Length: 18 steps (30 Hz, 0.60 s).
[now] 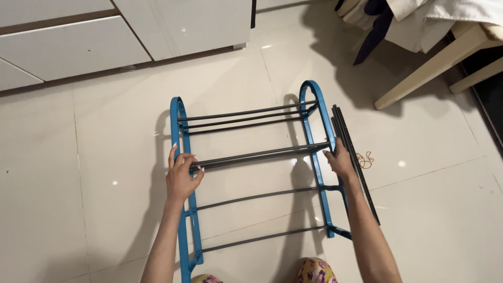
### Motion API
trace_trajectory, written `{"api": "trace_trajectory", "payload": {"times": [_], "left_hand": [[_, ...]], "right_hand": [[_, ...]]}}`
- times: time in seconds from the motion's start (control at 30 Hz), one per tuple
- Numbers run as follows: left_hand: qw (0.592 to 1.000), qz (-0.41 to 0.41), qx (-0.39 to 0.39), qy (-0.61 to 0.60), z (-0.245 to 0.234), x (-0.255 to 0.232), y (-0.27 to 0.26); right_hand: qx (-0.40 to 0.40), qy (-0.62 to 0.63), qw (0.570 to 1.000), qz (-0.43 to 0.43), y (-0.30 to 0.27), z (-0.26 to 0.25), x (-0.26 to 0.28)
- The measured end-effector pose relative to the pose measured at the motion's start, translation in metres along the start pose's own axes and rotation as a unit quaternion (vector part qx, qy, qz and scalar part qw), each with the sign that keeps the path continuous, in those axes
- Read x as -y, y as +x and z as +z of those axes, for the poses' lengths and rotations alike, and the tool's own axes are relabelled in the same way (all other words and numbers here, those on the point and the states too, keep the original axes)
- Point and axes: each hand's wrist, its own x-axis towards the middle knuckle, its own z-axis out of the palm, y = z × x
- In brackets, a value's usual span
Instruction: The person assembles a blue metal storage shelf by inserting black horizontal rods into the side frames. They repeatedly pick up rods, align them with the frame slots, and push them into place, working from the bottom upward.
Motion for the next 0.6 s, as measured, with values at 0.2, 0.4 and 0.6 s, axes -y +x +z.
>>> {"api": "trace_trajectory", "payload": {"times": [0.2, 0.4, 0.6], "left_hand": [[0.999, -0.005, -0.040, -0.022, -0.006, -0.008, -0.005], [0.999, -0.033, -0.012, 0.003, -0.006, -0.008, -0.005], [0.999, -0.033, 0.016, 0.003, -0.002, -0.006, 0.002]], "right_hand": [[0.078, 0.071, 0.994, 0.038, 0.001, -0.006, -0.011], [0.033, 0.222, 0.974, 0.001, 0.017, -0.038, -0.037], [0.026, 0.231, 0.969, 0.089, 0.025, -0.019, -0.015]]}}
